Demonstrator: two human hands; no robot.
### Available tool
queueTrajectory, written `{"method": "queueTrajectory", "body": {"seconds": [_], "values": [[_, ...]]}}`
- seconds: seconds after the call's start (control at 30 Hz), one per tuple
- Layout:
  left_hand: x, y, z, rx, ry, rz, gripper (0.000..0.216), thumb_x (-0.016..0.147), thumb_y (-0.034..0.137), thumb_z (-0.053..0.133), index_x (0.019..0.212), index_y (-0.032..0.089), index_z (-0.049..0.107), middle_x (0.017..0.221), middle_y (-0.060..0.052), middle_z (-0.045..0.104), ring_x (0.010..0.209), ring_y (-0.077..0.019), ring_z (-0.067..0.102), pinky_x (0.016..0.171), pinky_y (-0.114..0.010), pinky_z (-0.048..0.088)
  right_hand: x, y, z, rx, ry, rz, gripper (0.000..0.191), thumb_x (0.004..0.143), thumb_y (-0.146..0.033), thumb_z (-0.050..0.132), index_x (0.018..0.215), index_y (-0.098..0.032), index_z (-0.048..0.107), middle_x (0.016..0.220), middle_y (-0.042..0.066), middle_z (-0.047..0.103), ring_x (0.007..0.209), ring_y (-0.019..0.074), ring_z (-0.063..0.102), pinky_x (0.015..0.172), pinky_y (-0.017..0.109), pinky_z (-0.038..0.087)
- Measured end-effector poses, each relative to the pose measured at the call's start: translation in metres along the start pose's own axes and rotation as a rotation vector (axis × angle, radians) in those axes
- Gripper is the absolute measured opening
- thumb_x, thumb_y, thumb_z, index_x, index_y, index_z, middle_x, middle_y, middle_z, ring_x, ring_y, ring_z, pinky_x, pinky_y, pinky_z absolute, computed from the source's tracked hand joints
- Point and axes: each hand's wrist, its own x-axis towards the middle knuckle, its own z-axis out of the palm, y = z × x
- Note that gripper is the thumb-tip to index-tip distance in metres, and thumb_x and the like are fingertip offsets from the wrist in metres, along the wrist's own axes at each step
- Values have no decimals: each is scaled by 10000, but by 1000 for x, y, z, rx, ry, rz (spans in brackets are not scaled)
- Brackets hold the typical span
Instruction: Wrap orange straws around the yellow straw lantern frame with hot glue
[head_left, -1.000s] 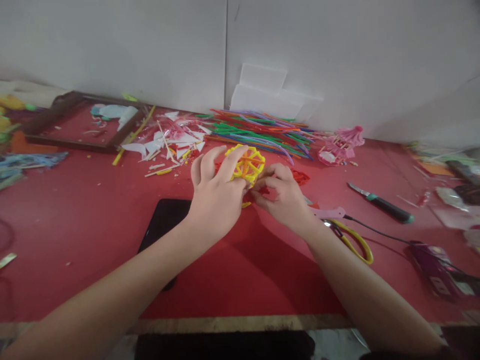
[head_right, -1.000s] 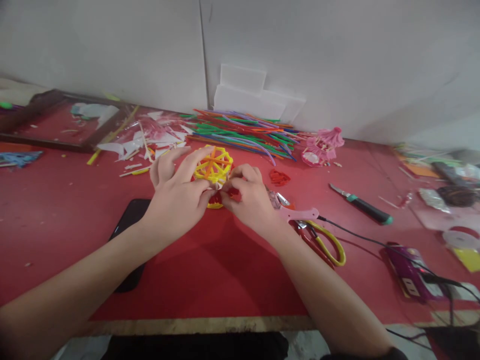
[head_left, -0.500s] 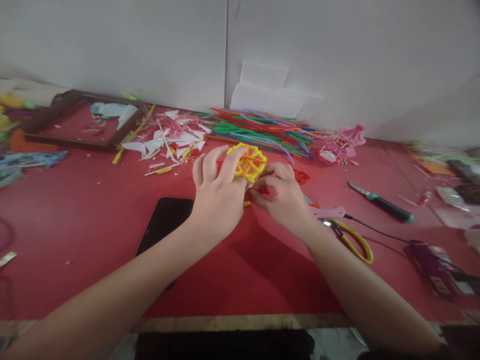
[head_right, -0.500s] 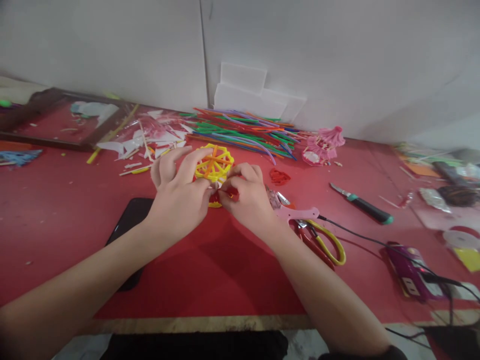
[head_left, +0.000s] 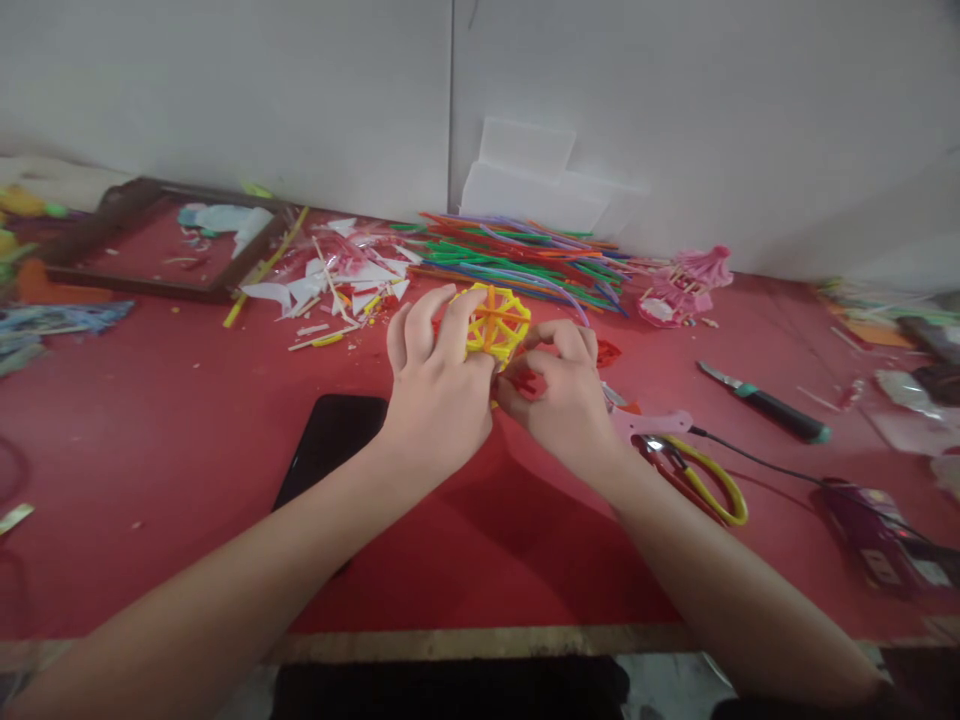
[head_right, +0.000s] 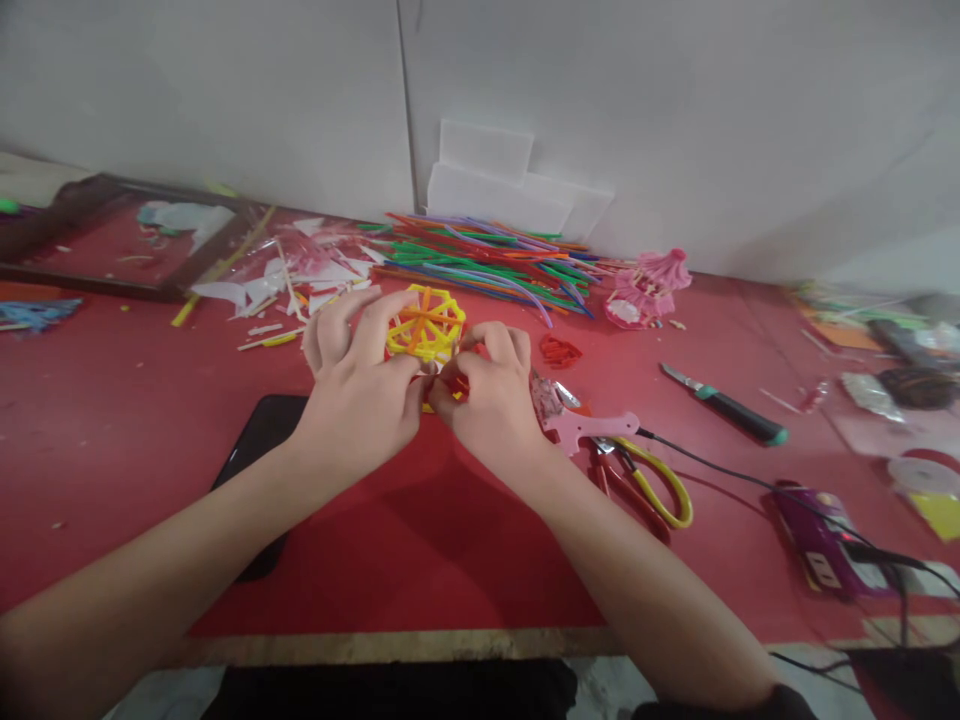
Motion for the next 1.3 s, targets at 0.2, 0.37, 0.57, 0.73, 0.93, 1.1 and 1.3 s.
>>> {"method": "queueTrajectory", "body": {"seconds": [0.2, 0.37, 0.57, 0.73, 0.93, 1.1, 1.3], "values": [[-1, 1, 2, -17, 2, -24, 189, 843, 116, 562, 697, 160, 673, 1546, -94, 427, 1443, -395, 308, 1218, -636, 203, -2, -3, -3, 29, -41, 66, 105, 775, -171, 703, 697, -238, 685, 1031, 68, 614, 1028, 290, 525, 905, 535, 435], [0, 1, 2, -46, -16, -44, 186, 841, 104, 557, 693, 148, 662, 1545, -106, 420, 1448, -409, 284, 1214, -636, 174, -4, -8, -3, 37, -23, 94, 112, 772, -178, 722, 682, -241, 702, 1047, 72, 621, 1045, 298, 538, 921, 546, 427], [-1, -2, 1, -45, 18, -61, 202, 869, 156, 582, 682, 168, 658, 1577, -45, 392, 1440, -405, 285, 1182, -655, 196, -10, -11, -11, 77, -91, 69, 54, 817, -258, 703, 837, -253, 754, 1166, 89, 611, 1153, 316, 536, 1036, 577, 372], [-1, -2, -3, -21, 37, -65, 246, 907, 233, 597, 678, 175, 664, 1567, -36, 433, 1406, -417, 351, 1136, -680, 237, -13, -6, -24, 80, -115, 59, 197, 912, -287, 577, 986, -245, 754, 1223, 95, 613, 1197, 288, 539, 1058, 532, 377], [-1, -7, -10, -22, -61, -55, 249, 907, 240, 618, 680, 174, 696, 1581, -45, 404, 1416, -447, 332, 1126, -694, 257, -36, 22, -87, -189, -238, 228, 159, 868, -282, 546, 909, -203, 678, 859, 53, 709, 741, 195, 656, 672, 331, 480], [-1, -18, -11, -43, -73, 1, 205, 899, 227, 650, 711, 180, 718, 1581, -68, 390, 1426, -437, 326, 1128, -696, 266, -76, 65, -121, -547, -439, 207, 176, 861, -246, 485, 838, -201, 653, 827, 87, 705, 762, 255, 659, 689, 382, 493], [-3, -20, -10, -19, -49, 13, 199, 906, 220, 645, 724, 179, 715, 1558, -68, 423, 1413, -435, 347, 1122, -695, 287, -86, 110, -101, -561, -406, 19, 387, 923, -154, 376, 1191, -120, 652, 1184, 170, 712, 1093, 323, 655, 961, 498, 494]]}}
